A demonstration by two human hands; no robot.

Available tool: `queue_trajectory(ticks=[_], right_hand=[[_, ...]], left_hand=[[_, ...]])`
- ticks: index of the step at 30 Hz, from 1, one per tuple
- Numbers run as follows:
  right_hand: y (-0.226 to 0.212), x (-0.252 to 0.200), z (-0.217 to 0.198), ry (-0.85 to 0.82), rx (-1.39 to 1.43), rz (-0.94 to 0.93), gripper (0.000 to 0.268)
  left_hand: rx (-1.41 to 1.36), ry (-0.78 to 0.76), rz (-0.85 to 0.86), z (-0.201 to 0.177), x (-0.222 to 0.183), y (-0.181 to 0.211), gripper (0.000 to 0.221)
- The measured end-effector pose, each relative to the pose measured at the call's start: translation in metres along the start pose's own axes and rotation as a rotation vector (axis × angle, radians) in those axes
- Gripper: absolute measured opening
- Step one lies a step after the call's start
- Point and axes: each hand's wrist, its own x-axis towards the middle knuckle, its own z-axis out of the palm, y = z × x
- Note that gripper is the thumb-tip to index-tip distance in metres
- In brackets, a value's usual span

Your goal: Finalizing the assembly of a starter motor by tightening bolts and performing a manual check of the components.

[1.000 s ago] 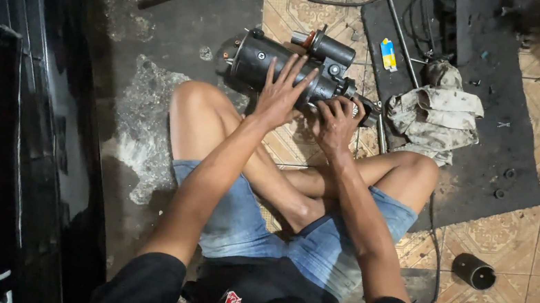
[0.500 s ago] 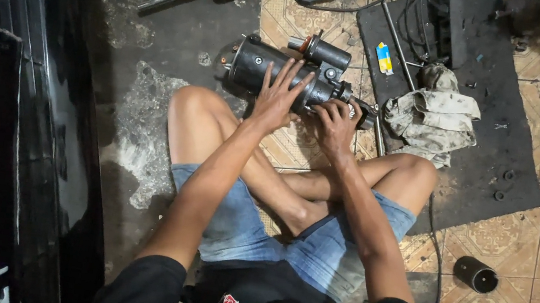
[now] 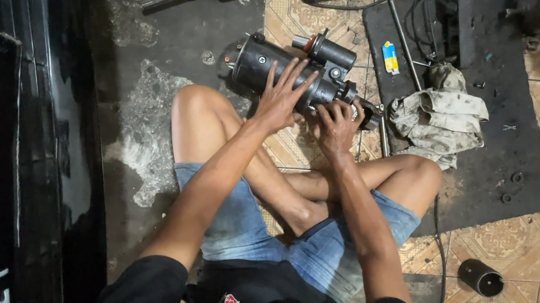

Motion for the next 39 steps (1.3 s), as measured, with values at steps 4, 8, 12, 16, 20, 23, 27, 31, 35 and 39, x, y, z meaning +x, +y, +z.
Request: queue_trajectory(ticks=[4,8,12,16,20,23,27,31,35,39], right_hand=[[0.0,-0.006,0.004,-0.011,-0.046,0.0,0.03],[-0.011,0.005,-0.012,0.002,-0.029,0.042,0.027],[-0.014,0.006,-0.013,-0.024,-0.013,0.066,0.028],[-0.018,0.012,-0.019,-0.019,-0.022,0.078,0.027],[-0.012,0.002,-0.003,0.007,-0.009,0.083,0.02],[-0.008,-0.003,0.006,0.001,-0.02,0.073,0.024],[-0.007,-0.002,0.007,-0.021,-0.009,0.08,0.027],[-0.008,0.003,0.004,-0.037,-0.015,0.076,0.029],[-0.012,0.009,0.0,-0.02,0.001,0.091,0.024],[-0.017,0.014,-0.006,-0.013,-0.017,0.093,0.024]], left_hand=[[0.0,0.007,-0.001,0.003,0.0,0.0,0.118],[-0.017,0.008,-0.009,0.001,0.0,0.002,0.116],[-0.011,0.017,-0.029,0.008,0.002,0.0,0.116],[-0.045,0.032,-0.022,0.007,-0.002,0.004,0.112],[-0.027,0.03,-0.045,0.005,-0.002,0.006,0.111],[-0.027,0.029,-0.058,0.005,-0.001,0.006,0.111],[-0.037,0.023,-0.066,0.005,-0.001,0.008,0.112],[-0.039,0.023,-0.072,0.005,0.001,0.009,0.112],[-0.028,0.019,-0.08,0.003,0.001,0.01,0.111],[-0.032,0.032,-0.079,0.01,0.001,0.009,0.113]])
